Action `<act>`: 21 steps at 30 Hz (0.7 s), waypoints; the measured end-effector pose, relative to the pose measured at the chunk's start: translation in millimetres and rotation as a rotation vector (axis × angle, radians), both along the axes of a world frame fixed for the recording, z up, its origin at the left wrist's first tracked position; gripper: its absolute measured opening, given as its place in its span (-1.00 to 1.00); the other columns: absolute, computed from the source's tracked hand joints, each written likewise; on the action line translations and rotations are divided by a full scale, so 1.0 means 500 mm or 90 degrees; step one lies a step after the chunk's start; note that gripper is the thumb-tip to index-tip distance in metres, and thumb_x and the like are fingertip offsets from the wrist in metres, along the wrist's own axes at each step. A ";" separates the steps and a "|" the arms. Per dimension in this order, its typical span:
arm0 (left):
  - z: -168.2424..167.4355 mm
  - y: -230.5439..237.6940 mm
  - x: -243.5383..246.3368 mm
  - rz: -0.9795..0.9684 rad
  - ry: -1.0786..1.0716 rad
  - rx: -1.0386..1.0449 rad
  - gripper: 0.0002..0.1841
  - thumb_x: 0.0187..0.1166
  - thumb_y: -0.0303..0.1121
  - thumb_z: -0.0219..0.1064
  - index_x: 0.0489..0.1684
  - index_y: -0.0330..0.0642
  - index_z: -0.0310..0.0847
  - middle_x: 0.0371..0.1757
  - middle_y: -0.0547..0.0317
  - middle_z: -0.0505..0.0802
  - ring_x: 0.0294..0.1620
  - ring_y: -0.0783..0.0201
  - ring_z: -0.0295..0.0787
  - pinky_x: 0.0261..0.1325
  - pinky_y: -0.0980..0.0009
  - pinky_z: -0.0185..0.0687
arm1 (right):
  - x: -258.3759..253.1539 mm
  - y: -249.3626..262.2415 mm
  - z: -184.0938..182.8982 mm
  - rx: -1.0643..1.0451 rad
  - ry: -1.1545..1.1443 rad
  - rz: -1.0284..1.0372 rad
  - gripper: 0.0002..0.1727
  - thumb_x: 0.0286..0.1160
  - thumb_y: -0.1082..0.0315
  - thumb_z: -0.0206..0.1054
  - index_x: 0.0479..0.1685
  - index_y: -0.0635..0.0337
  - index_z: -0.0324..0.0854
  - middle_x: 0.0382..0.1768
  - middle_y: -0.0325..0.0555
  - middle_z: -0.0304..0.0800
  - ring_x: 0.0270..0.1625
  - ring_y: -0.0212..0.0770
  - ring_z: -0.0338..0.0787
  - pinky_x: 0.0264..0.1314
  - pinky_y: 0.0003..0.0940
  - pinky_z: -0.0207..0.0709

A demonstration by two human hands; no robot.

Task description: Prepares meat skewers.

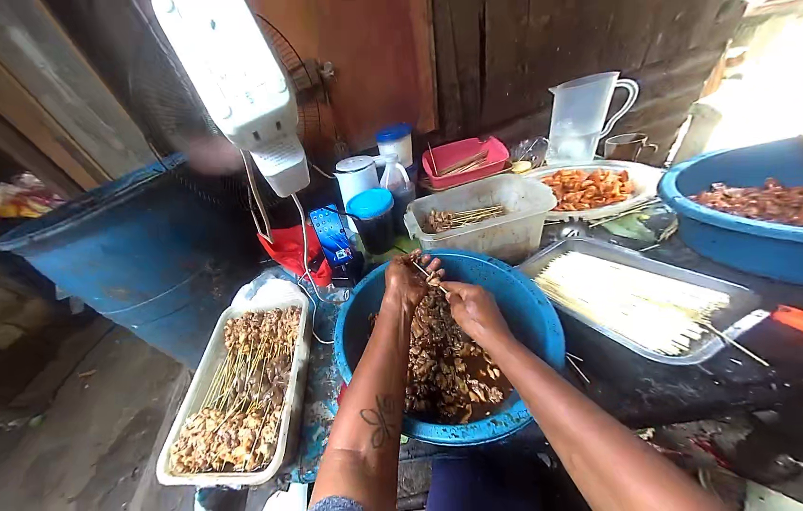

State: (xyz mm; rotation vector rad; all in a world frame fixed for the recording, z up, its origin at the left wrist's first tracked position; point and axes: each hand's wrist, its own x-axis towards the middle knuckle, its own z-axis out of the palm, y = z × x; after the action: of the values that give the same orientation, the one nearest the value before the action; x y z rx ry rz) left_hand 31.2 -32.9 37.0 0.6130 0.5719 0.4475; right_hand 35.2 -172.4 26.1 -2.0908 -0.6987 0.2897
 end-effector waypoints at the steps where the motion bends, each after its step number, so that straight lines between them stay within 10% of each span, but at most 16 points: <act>1: 0.001 -0.007 0.006 0.017 0.010 -0.004 -0.69 0.84 -0.19 -0.19 -0.19 -0.06 0.43 -0.46 0.21 0.63 -0.49 0.22 0.63 -0.33 0.27 0.67 | -0.004 0.002 0.001 -0.007 -0.004 -0.006 -0.60 0.85 0.47 0.04 0.45 0.26 0.70 0.34 0.31 0.78 0.46 0.32 0.71 0.56 0.29 0.43; 8: 0.014 -0.055 0.018 0.153 0.015 -0.001 -0.63 0.85 -0.15 -0.27 -0.47 0.06 0.23 -0.74 0.36 0.40 -0.81 0.39 0.35 -0.68 0.45 0.45 | -0.025 0.011 0.003 -0.028 -0.009 -0.033 -0.59 0.80 0.52 0.04 0.45 0.28 0.69 0.24 0.33 0.82 0.38 0.31 0.76 0.48 0.23 0.50; 21: -0.006 -0.109 0.019 0.078 0.005 0.067 -0.65 0.84 -0.27 -0.23 -0.46 -0.01 0.28 -0.69 0.32 0.48 -0.74 0.38 0.47 -0.58 0.49 0.53 | -0.008 0.012 0.004 0.060 -0.018 -0.071 -0.64 0.79 0.51 0.06 0.21 0.35 0.81 0.19 0.30 0.85 0.36 0.27 0.77 0.48 0.22 0.49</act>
State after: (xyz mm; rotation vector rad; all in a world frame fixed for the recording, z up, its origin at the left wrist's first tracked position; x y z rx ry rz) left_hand 40.5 -87.5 34.1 0.6823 0.5986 0.5937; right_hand 31.1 -166.4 28.2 -2.0384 -0.5985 0.1629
